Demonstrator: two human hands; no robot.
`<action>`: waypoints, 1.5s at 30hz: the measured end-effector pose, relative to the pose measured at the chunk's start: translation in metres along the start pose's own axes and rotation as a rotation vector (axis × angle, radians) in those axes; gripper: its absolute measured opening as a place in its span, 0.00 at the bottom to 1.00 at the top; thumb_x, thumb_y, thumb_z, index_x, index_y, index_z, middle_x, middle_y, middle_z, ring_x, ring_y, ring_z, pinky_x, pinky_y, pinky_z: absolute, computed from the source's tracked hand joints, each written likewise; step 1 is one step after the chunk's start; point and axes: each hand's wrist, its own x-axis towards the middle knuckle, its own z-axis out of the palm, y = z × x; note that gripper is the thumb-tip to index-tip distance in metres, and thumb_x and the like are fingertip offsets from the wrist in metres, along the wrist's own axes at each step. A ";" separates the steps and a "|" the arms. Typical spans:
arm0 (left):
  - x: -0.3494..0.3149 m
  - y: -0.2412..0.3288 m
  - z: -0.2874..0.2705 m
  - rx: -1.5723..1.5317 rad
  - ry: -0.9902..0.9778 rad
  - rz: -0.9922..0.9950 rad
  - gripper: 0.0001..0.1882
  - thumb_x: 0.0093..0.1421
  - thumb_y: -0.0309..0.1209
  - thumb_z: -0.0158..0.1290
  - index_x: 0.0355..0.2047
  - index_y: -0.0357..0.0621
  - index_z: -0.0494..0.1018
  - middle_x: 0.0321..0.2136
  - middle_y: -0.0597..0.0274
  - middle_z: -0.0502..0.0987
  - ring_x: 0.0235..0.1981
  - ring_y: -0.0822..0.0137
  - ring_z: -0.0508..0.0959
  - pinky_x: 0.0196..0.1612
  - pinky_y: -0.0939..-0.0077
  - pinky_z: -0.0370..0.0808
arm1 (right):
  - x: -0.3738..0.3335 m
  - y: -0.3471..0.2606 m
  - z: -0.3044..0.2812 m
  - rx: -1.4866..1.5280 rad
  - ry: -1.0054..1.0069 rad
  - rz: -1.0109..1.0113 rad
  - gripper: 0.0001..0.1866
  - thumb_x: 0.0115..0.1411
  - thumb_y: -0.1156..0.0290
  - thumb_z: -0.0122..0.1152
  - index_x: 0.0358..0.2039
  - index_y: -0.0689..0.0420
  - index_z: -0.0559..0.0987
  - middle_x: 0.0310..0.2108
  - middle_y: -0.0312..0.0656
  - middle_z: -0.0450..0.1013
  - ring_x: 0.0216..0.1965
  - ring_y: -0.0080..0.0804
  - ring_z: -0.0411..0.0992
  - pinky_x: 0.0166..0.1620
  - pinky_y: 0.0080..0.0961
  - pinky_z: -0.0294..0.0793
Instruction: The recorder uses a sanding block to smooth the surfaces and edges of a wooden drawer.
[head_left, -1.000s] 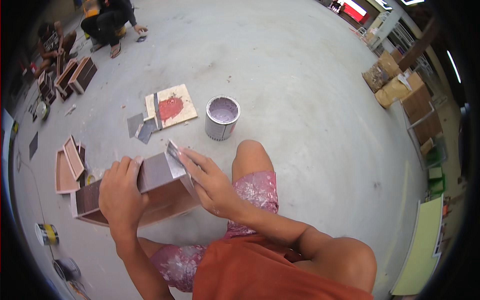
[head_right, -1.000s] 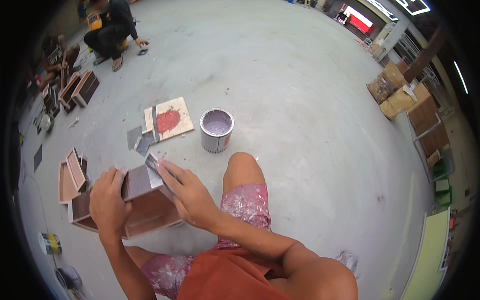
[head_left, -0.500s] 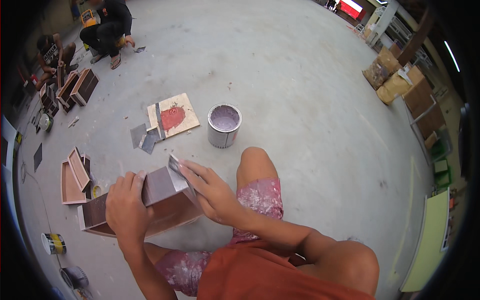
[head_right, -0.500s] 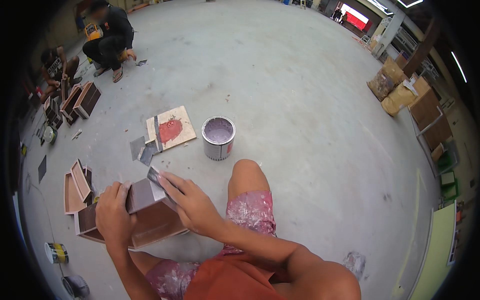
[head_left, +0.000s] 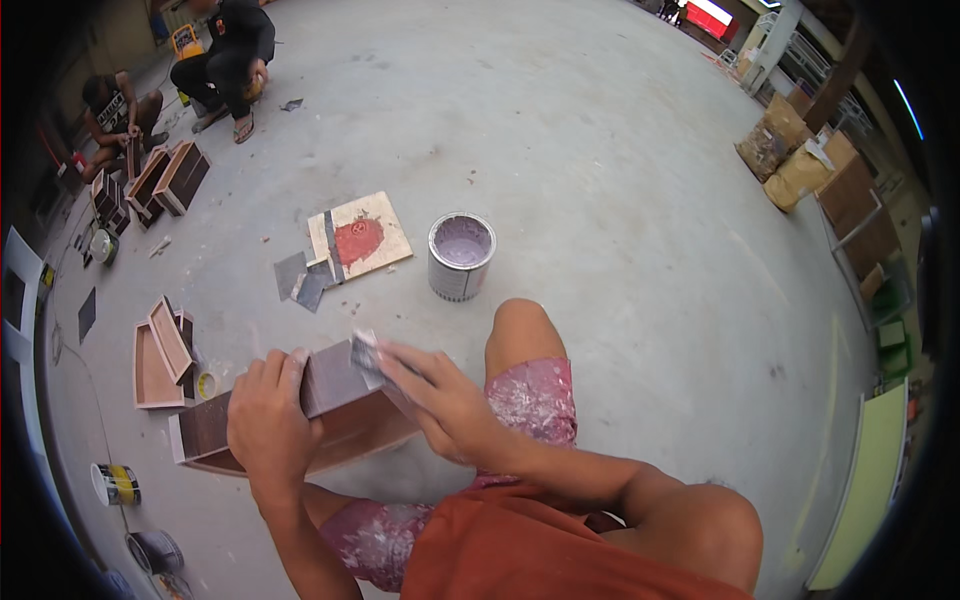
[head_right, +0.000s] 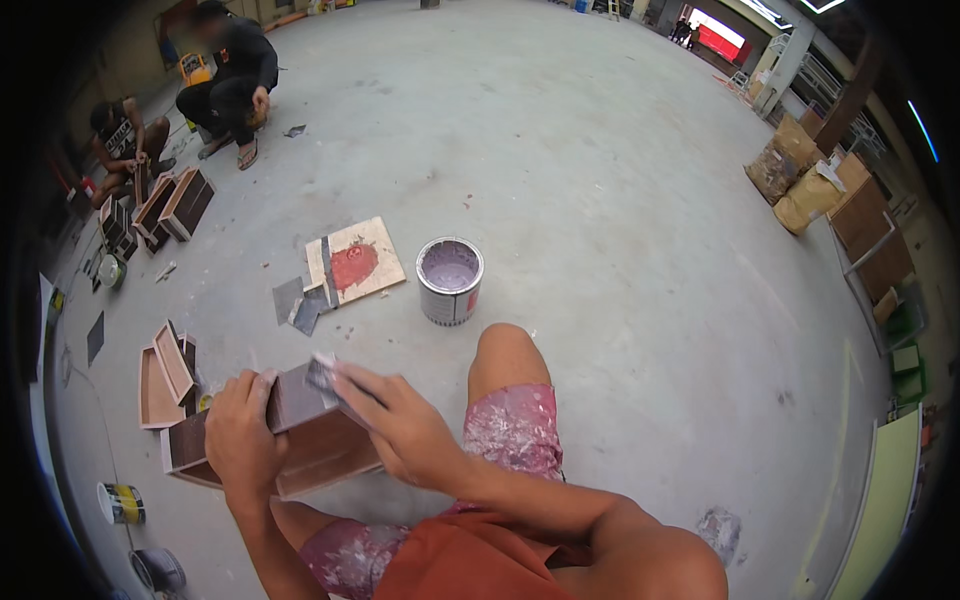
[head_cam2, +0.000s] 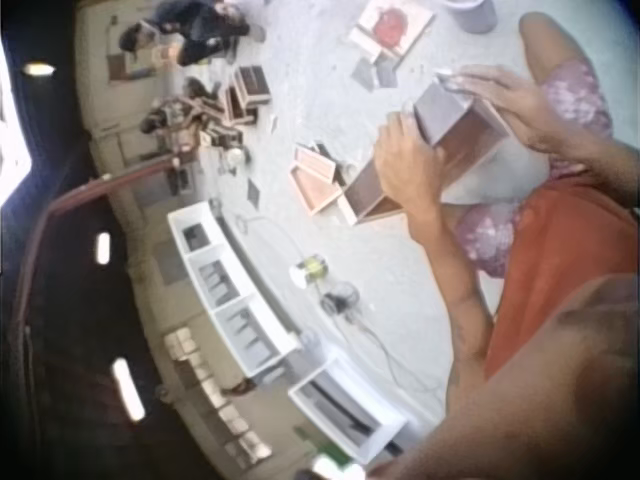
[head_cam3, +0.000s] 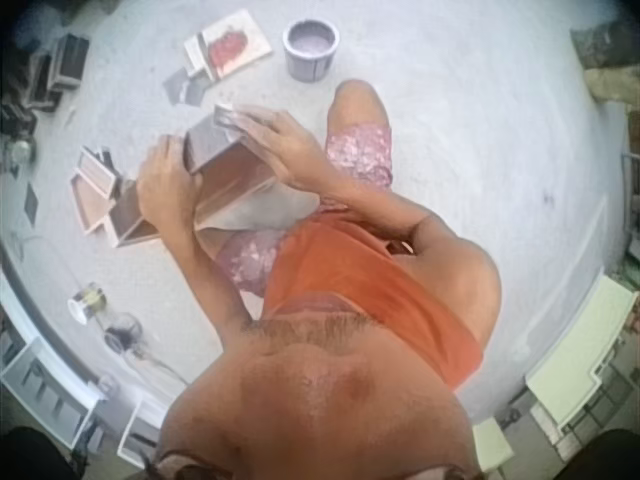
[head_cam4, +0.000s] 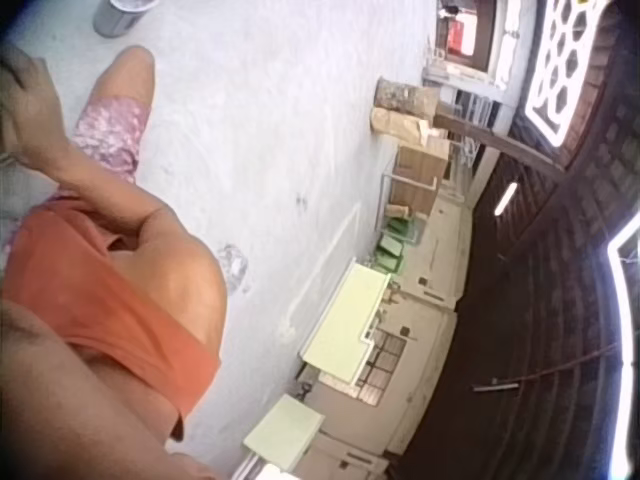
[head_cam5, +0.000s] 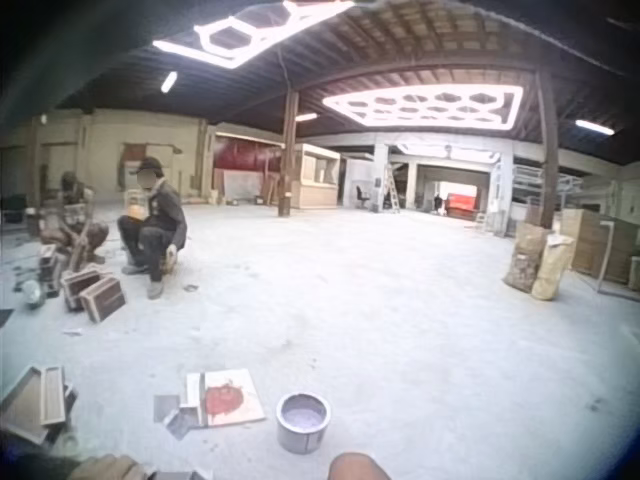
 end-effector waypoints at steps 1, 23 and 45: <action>0.002 -0.002 0.000 0.001 0.011 0.007 0.28 0.43 0.18 0.59 0.48 0.42 0.79 0.39 0.56 0.76 0.42 0.49 0.77 0.46 0.55 0.75 | 0.003 0.003 0.003 0.011 0.019 0.064 0.38 0.56 0.87 0.54 0.71 0.63 0.68 0.69 0.51 0.66 0.53 0.55 0.71 0.60 0.43 0.72; 0.004 0.004 -0.004 -0.001 -0.004 0.010 0.27 0.44 0.20 0.59 0.48 0.44 0.79 0.39 0.58 0.77 0.41 0.49 0.78 0.47 0.56 0.75 | 0.016 0.038 0.011 0.127 0.100 0.083 0.34 0.61 0.90 0.49 0.70 0.63 0.70 0.71 0.56 0.63 0.63 0.56 0.68 0.67 0.43 0.66; -0.019 -0.006 0.027 -0.003 0.107 0.067 0.10 0.52 0.32 0.62 0.35 0.45 0.80 0.40 0.63 0.79 0.48 0.62 0.80 0.50 0.65 0.76 | 0.000 0.019 0.013 0.077 0.132 0.124 0.29 0.78 0.66 0.40 0.76 0.65 0.60 0.75 0.56 0.59 0.75 0.53 0.59 0.75 0.46 0.57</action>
